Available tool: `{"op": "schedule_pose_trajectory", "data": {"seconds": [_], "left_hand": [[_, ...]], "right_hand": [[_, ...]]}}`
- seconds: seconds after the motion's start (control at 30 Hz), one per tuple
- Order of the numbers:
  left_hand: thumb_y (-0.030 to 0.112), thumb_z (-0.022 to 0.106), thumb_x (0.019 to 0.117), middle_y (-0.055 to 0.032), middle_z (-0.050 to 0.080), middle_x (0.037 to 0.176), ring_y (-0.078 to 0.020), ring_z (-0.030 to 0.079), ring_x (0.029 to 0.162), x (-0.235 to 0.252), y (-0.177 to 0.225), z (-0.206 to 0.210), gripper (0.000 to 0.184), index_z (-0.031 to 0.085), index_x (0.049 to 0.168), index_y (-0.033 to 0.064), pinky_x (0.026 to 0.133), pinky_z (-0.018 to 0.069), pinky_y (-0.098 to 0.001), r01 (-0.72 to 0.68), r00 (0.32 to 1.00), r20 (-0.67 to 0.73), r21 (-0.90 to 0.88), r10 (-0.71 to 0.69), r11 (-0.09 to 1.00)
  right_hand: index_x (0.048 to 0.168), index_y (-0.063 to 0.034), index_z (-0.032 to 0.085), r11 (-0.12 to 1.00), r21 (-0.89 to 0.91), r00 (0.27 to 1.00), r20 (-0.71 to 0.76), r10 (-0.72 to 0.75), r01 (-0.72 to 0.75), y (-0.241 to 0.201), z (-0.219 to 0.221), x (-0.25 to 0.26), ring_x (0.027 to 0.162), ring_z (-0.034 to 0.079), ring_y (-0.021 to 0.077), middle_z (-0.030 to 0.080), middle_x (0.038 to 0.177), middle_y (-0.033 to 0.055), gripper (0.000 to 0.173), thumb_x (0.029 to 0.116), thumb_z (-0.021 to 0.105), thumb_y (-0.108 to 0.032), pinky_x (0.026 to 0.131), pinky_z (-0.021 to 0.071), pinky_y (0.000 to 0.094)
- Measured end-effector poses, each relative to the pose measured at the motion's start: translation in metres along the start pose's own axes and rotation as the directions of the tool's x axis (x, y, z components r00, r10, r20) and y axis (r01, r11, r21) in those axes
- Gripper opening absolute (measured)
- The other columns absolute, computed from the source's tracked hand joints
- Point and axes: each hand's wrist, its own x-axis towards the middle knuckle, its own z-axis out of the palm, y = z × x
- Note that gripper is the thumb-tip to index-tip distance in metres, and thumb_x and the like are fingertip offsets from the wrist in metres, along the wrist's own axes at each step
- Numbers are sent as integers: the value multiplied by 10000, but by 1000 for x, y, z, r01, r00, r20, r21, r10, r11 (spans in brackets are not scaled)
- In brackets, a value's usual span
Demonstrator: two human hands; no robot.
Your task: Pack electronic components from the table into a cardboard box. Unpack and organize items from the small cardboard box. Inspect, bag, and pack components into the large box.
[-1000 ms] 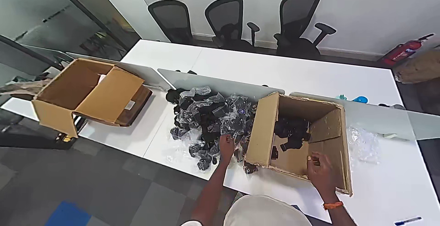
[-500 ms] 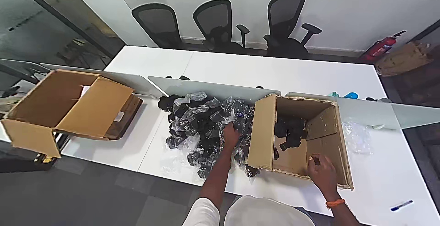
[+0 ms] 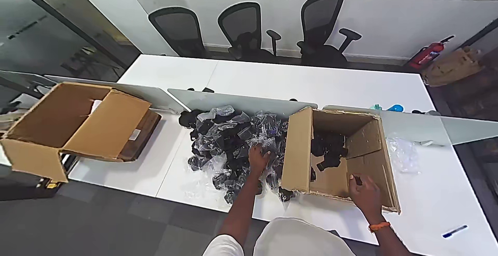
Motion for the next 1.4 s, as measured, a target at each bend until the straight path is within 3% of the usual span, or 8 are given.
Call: {"op": "schedule_pose_trajectory", "data": {"seconds": [0.17, 0.3, 0.43, 0.57, 0.67, 1.0, 1.23, 1.4], "left_hand": [[342, 472, 1072, -212, 616, 1360, -347, 573, 1294, -10, 2, -9, 442, 635, 1325, 17, 1128, 436, -515, 36, 998, 60, -114, -29, 993], [309, 658, 983, -173, 695, 1188, -294, 682, 1104, -10, 3, -5, 451, 607, 1315, 10, 1004, 540, -501, 89, 992, 102, -181, -71, 979], [349, 717, 916, -191, 591, 1398, -367, 548, 1316, -8, 3, -3, 602, 558, 1457, 137, 1097, 446, -580, -38, 980, 194, 3, 36, 999], [414, 714, 886, -136, 429, 1581, -428, 358, 1453, -16, 8, -1, 437, 708, 1293, 253, 1129, 338, -668, -172, 949, 295, 179, 114, 969], [401, 617, 969, -135, 591, 1438, -382, 491, 1377, -26, 22, -14, 390, 726, 1244, 147, 1134, 355, -644, -214, 938, 316, 213, 140, 953], [193, 559, 1000, -159, 621, 1366, -340, 555, 1299, -73, 24, -73, 326, 724, 1273, 127, 1130, 425, -492, -119, 992, 59, 126, 112, 985], [276, 675, 964, -149, 749, 1008, -297, 715, 980, -103, -18, -67, 258, 770, 1043, 49, 931, 550, -559, 214, 972, 147, -219, -185, 952], [157, 650, 1003, -140, 717, 867, -200, 673, 751, -129, -12, -55, 210, 735, 1020, -35, 733, 578, -410, 311, 950, 195, -661, -244, 683]], "right_hand": [[987, -41, 712, 1000, -2, 1000, 8, -1, 1, -3, -2, -5, 767, 687, 292, 692, 883, 137, 321, 934, 528, -300, 675, 566, 497], [997, -44, 709, 1000, -7, 999, 33, 22, -22, -5, -5, -12, 781, 683, 284, 686, 883, 132, 299, 941, 534, -280, 686, 560, 508], [1013, -46, 711, 998, 21, 995, 90, 52, -54, -10, -4, -12, 839, 690, 306, 695, 924, 140, 285, 954, 555, -277, 737, 567, 525], [1074, -63, 711, 996, -6, 970, 228, 85, -86, -23, -2, -14, 873, 694, 303, 700, 1010, 141, 279, 962, 578, -282, 768, 570, 529], [1077, -80, 703, 995, -32, 948, 303, 96, -90, -33, 3, -11, 833, 698, 275, 706, 1017, 119, 256, 960, 585, -275, 741, 577, 511], [1048, -70, 696, 999, 22, 918, 396, 29, -41, -58, 20, 0, 857, 681, 261, 695, 989, 115, 244, 977, 576, -271, 790, 568, 488], [1040, -79, 698, 996, 71, 930, 366, 20, -50, -52, 20, -3, 838, 678, 251, 691, 993, 109, 226, 966, 583, -259, 763, 572, 481], [1026, -82, 705, 992, 126, 948, 317, -13, -28, -47, 21, -7, 833, 682, 226, 697, 990, 93, 218, 964, 584, -252, 766, 581, 461]]}}
